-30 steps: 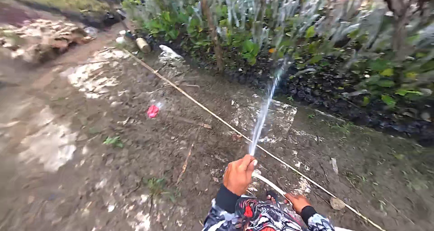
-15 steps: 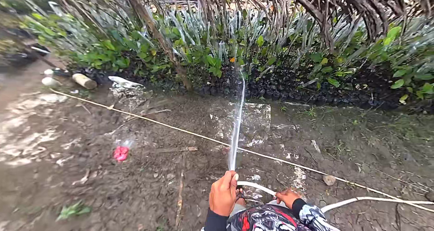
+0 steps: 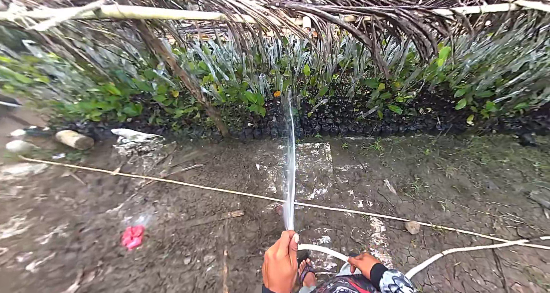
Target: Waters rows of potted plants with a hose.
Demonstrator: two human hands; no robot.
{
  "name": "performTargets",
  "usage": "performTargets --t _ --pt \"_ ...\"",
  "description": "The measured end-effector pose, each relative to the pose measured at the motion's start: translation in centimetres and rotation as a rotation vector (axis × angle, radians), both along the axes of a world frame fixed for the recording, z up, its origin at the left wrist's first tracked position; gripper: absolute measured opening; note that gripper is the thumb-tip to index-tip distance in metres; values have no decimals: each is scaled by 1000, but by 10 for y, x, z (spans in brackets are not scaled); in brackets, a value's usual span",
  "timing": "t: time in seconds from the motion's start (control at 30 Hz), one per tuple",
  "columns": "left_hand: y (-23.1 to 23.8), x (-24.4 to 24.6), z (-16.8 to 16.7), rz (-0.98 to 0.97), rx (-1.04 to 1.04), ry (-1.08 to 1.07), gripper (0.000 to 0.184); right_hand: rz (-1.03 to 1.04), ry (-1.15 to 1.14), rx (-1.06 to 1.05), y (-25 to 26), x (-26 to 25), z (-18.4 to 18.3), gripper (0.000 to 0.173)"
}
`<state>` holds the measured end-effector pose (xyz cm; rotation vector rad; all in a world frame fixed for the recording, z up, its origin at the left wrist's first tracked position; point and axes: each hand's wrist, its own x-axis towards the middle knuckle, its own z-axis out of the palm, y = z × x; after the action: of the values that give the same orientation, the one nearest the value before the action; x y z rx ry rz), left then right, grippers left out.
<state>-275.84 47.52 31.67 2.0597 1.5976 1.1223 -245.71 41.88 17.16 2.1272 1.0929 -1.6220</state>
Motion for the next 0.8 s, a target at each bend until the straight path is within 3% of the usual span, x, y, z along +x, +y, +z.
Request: performTargets --t 0.33,0.47,0.63,0.73,0.8 --pt "10 3 -1 -40 -28 15 41 -62 -18 41 2 7 -21 56" --pt "9 3 0 38 -24 0 41 -78 -22 89 -1 8 -34 56" --pt "6 0 -8 -25 -50 7 39 -71 -19 55 1 7 -30 56" --pt "6 -1 -5 30 -28 -13 40 -48 5 3 9 0 -1 56" --pt "8 0 -3 51 -33 -11 40 -51 -6 17 10 2 -9 56"
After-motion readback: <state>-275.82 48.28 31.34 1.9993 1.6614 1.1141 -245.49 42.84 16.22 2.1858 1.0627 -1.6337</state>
